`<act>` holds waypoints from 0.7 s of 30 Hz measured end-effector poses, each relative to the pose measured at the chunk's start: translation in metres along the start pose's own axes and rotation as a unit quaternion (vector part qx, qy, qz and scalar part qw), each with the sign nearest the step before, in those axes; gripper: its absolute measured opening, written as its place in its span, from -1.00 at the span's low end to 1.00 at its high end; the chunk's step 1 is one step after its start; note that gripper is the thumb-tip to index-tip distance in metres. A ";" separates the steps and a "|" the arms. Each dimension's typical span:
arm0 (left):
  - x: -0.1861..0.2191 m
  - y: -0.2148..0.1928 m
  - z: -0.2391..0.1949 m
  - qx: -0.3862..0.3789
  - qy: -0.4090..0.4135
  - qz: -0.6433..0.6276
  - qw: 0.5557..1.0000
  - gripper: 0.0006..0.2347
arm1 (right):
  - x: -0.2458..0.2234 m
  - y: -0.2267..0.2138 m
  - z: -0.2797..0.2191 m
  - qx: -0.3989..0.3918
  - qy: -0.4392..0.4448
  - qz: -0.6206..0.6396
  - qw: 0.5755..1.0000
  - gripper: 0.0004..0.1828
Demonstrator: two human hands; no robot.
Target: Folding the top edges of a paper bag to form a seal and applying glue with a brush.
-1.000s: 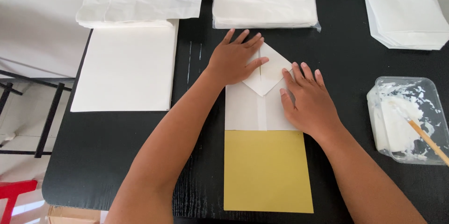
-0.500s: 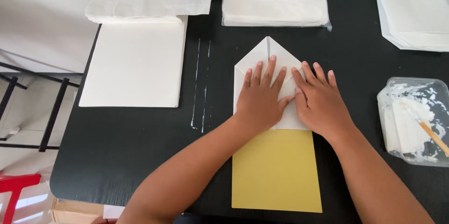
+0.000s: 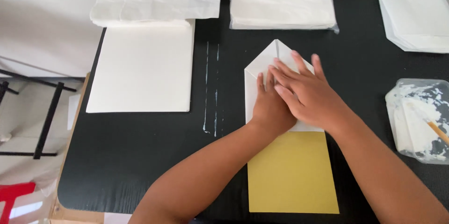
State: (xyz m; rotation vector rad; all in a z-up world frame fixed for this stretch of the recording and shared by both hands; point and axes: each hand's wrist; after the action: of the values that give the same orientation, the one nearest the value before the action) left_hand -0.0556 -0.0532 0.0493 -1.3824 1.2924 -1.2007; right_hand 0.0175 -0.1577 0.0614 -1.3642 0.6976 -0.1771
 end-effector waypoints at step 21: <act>0.000 0.025 0.012 0.023 -0.021 -0.071 0.997 -0.29 | 0.073 0.015 0.096 -0.028 0.002 -0.095 0.995 -0.35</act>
State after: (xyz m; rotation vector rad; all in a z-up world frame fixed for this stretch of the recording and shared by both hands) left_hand -0.0472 -0.0552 0.0227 -1.4792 1.1465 -1.2805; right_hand 0.1243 -0.1111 0.0255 -1.4839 0.5791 -0.3147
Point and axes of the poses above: each hand's wrist, its own z-axis towards the middle knuckle, its own y-axis out of the palm, x = y × z, and after that the axes turned 1 degree about y, right-handed
